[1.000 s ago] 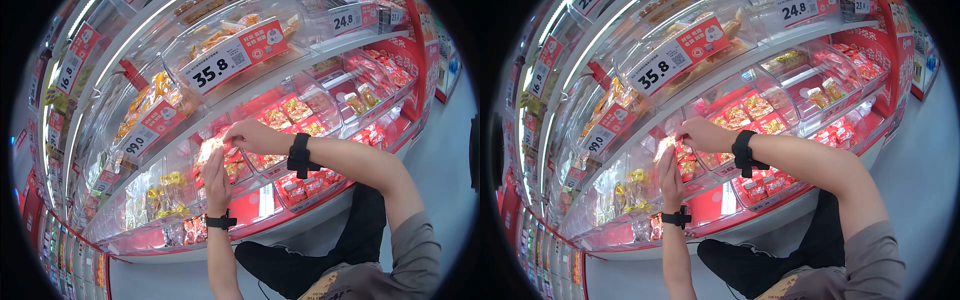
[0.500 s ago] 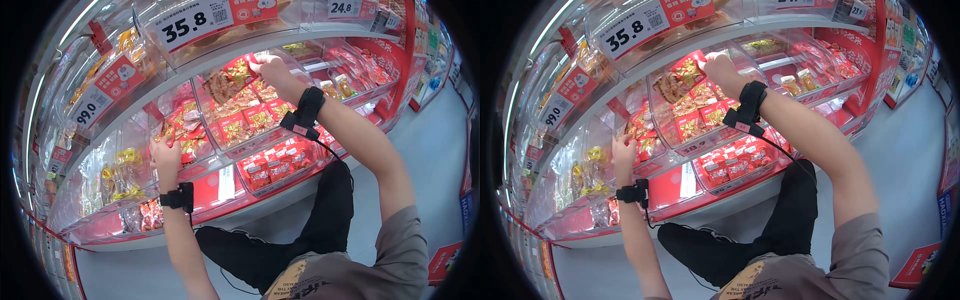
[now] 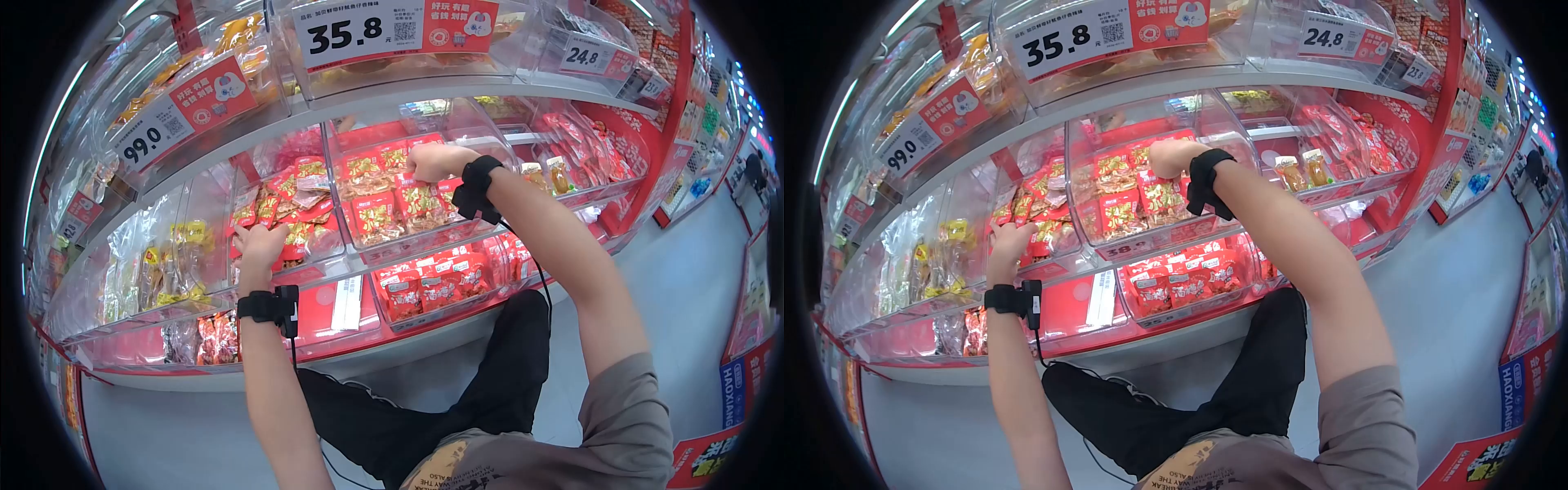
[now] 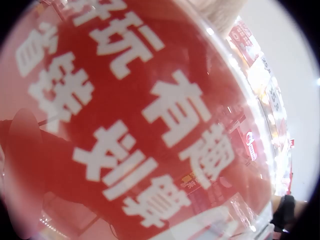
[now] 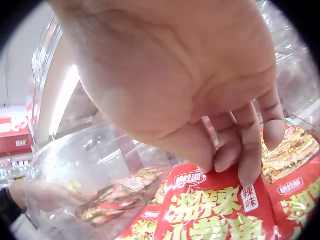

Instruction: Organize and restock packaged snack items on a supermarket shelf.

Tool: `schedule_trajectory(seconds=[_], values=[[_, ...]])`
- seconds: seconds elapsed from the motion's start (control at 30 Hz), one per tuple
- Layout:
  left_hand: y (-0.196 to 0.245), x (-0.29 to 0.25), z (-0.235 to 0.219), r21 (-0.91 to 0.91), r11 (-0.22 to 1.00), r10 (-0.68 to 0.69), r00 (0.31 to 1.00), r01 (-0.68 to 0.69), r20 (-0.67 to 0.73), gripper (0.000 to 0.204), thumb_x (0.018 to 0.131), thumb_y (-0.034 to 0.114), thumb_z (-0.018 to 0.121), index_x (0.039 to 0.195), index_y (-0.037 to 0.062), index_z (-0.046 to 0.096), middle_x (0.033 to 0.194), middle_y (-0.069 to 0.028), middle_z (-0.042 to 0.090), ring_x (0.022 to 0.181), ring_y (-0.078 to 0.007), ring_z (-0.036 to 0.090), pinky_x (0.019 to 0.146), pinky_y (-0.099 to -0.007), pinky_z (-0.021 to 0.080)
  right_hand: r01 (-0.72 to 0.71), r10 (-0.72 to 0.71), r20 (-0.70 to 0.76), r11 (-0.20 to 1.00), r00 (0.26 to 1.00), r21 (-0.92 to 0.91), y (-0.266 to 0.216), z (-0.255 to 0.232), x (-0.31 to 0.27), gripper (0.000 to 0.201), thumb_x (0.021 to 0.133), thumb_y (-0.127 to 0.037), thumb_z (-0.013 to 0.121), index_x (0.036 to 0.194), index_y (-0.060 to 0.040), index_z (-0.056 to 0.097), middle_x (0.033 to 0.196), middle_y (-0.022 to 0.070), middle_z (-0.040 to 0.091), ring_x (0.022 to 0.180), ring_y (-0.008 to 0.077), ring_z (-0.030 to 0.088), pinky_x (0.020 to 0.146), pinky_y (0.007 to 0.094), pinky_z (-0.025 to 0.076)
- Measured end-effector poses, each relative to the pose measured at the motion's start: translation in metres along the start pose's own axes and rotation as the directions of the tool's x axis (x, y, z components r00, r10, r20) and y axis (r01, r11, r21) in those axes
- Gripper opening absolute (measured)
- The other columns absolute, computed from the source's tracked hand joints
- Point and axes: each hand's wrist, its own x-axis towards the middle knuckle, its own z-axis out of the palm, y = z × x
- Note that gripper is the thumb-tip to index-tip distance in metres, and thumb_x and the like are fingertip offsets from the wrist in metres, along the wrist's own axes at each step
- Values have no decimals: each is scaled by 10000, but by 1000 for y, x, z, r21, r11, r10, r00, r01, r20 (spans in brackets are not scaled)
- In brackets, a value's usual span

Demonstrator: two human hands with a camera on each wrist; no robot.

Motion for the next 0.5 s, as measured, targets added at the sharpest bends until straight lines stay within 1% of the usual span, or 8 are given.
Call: schedule_trajectory(seconds=[0.03,0.07,0.17,0.2,0.33,0.37,0.4,0.5], values=[[-1,2,0,6,1000,-7,1000,7,-7,690,737,456,587,1235,-15,512,1511,-236,22,1398,-401,29,1031,-672,87,-17,17,62,1000,998,-8,-2,0,1,192,759,-139,562,891,-34,655,793,119,673,706,226,644,597,356,489],[9,-13,-9,23,1000,18,1000,-18,-3,699,745,391,584,1235,-93,465,1478,-316,24,1378,-443,62,1096,-462,189,-33,33,124,999,992,0,-4,0,1,218,773,-136,547,930,-23,646,823,117,676,725,218,653,609,346,495],[11,-15,-12,-19,1000,9,999,-9,35,715,728,382,598,1239,-98,460,1479,-312,33,1380,-440,51,1098,-459,197,-25,6,187,995,982,99,-2,-2,-1,309,804,-146,531,1062,10,600,898,128,676,772,214,666,647,329,509],[12,-17,-12,18,1000,11,1000,-11,-3,672,729,364,608,1196,-105,490,1464,-305,129,1332,-395,249,1037,-434,301,-12,-15,190,990,982,141,1,-2,-3,346,814,-152,531,1108,22,581,920,135,675,786,216,669,660,326,512],[-11,11,4,-126,990,67,996,-59,61,574,761,335,603,1128,-100,525,1254,-261,432,1061,-285,503,891,-384,405,117,-129,51,973,990,201,7,-9,-22,458,829,-200,582,1212,42,516,938,169,659,792,229,660,705,353,510],[-10,11,3,-129,990,76,992,-63,98,552,769,328,602,1115,-96,530,1177,-237,491,984,-262,530,856,-374,418,249,-247,-53,967,968,47,12,-4,-25,442,824,-206,595,1200,20,532,912,179,651,810,240,650,719,367,505],[-10,12,0,-131,989,84,988,-67,131,529,777,320,601,1102,-93,536,1100,-213,550,906,-239,558,820,-364,431,307,-301,-124,951,945,25,11,-2,-40,426,820,-210,599,1181,8,542,894,180,646,820,257,642,732,374,498],[-9,20,-1,-62,996,71,964,-57,255,696,757,427,589,1235,-69,490,1387,-255,363,1298,-391,336,1040,-478,317,401,-393,-246,916,886,-20,0,9,-83,392,794,-275,627,1102,-36,587,981,182,640,942,356,606,836,437,468]])
